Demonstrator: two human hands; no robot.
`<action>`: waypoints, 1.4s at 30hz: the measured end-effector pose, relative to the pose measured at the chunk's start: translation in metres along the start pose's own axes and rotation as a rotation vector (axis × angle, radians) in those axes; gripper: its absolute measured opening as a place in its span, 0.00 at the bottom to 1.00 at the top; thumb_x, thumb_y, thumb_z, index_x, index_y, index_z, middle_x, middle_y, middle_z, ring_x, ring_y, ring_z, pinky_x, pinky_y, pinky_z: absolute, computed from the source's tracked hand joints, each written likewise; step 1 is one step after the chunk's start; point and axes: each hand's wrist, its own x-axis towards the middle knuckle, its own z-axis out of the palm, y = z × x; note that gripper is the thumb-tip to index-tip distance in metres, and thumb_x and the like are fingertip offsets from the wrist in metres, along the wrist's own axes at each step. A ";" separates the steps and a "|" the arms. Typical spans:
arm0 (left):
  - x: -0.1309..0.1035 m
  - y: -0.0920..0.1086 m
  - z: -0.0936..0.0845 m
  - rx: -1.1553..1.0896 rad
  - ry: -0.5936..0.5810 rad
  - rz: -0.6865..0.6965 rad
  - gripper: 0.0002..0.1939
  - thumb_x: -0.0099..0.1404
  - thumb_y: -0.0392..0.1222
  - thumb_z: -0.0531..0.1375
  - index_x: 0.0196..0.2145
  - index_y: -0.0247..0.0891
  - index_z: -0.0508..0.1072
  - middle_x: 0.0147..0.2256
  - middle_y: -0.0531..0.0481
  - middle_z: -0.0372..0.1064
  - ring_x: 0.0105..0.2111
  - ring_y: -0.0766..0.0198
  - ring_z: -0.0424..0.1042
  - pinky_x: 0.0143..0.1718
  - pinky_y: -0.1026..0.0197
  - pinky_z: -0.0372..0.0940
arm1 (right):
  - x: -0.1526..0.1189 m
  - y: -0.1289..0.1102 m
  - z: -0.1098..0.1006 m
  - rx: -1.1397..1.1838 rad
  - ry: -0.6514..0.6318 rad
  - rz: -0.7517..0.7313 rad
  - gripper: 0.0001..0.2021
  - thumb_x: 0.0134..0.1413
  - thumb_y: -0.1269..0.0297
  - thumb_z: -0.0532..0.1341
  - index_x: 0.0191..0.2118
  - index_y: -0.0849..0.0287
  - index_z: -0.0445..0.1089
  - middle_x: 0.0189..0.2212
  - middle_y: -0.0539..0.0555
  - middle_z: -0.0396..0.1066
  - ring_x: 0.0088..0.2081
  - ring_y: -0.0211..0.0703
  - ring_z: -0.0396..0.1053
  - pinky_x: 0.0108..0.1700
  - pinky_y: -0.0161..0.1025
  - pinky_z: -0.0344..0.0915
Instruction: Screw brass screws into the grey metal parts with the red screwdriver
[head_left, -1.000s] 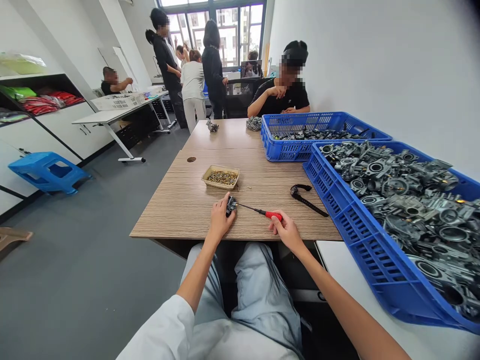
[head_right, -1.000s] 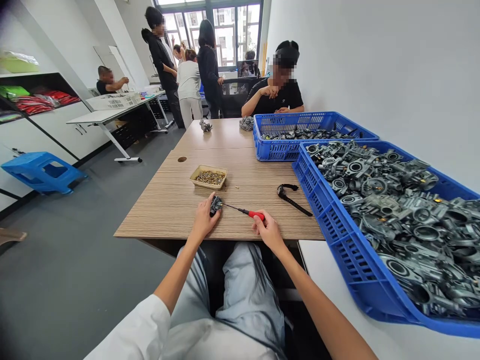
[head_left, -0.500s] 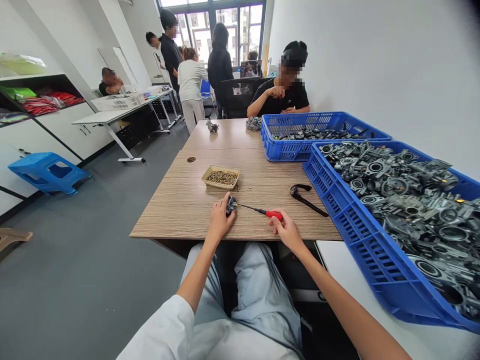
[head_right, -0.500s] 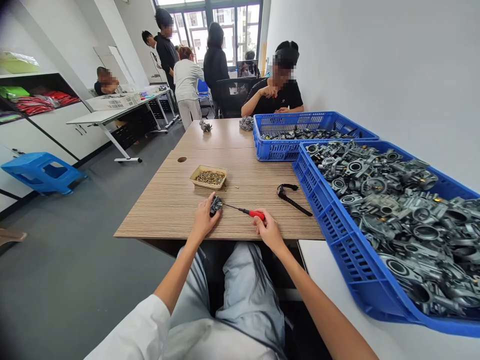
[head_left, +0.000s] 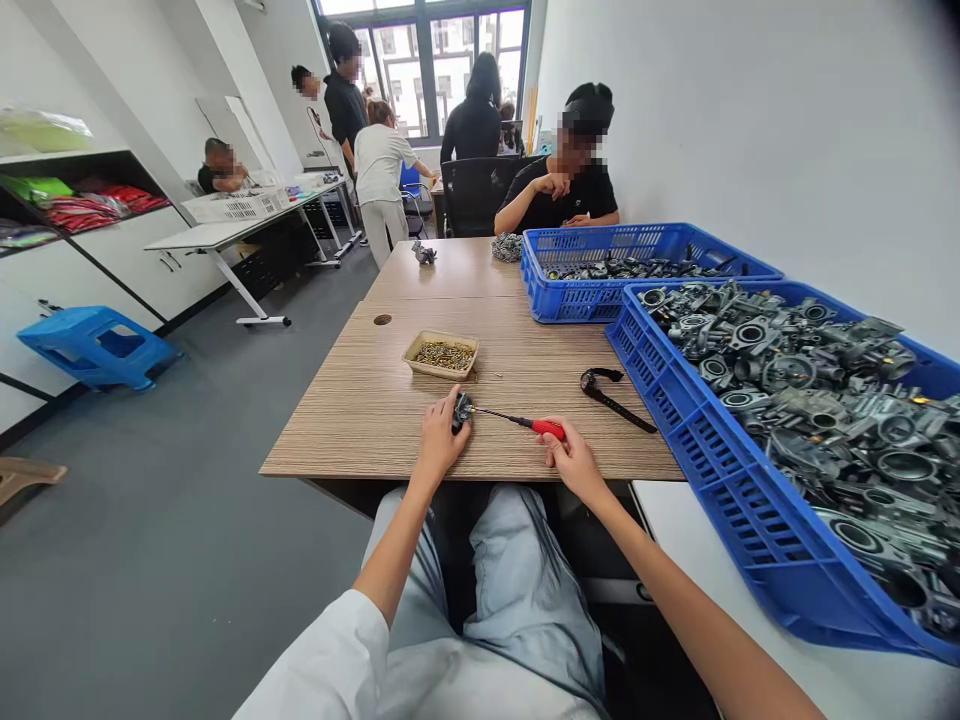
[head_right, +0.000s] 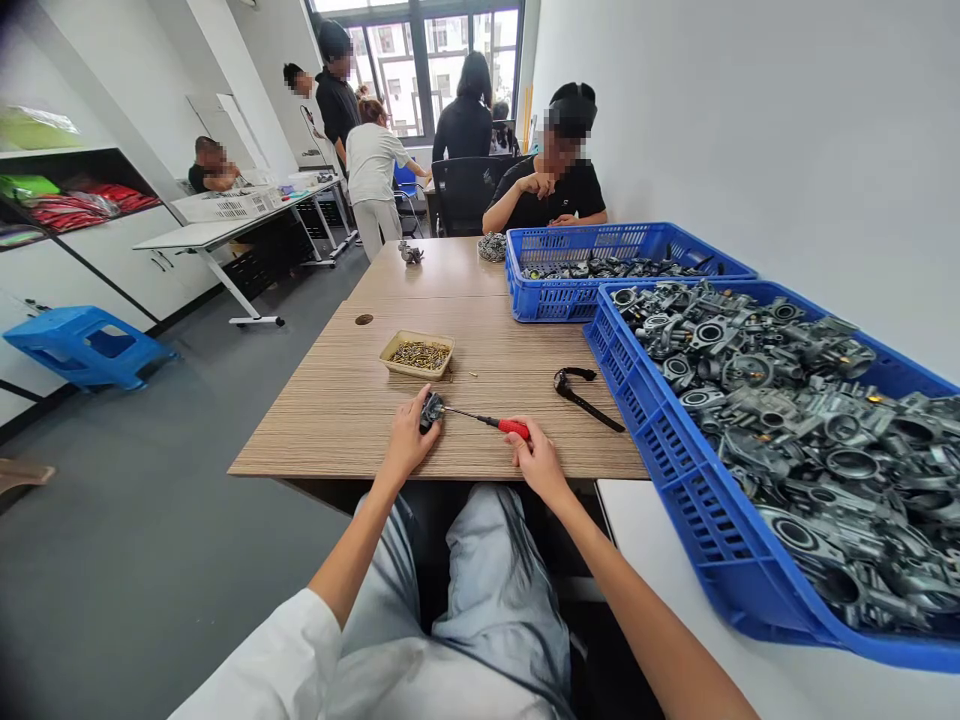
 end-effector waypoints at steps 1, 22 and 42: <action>0.000 0.000 0.000 -0.002 0.001 0.001 0.39 0.68 0.40 0.60 0.73 0.45 0.52 0.56 0.41 0.70 0.55 0.48 0.66 0.60 0.45 0.63 | 0.000 0.001 0.000 -0.005 0.003 0.000 0.17 0.68 0.51 0.56 0.54 0.54 0.66 0.37 0.54 0.78 0.22 0.39 0.67 0.30 0.40 0.67; 0.000 0.001 -0.001 -0.010 0.008 0.005 0.39 0.68 0.39 0.60 0.73 0.44 0.52 0.56 0.41 0.70 0.54 0.48 0.66 0.59 0.45 0.62 | 0.001 -0.006 -0.001 0.032 -0.044 0.044 0.21 0.70 0.40 0.53 0.43 0.55 0.66 0.23 0.48 0.71 0.22 0.41 0.68 0.28 0.37 0.64; 0.000 0.002 -0.001 -0.014 0.006 -0.004 0.39 0.68 0.39 0.59 0.73 0.44 0.53 0.56 0.41 0.70 0.55 0.48 0.66 0.60 0.45 0.62 | 0.000 -0.009 -0.001 -0.023 -0.013 0.007 0.20 0.69 0.43 0.54 0.49 0.55 0.66 0.32 0.51 0.75 0.22 0.39 0.67 0.30 0.38 0.66</action>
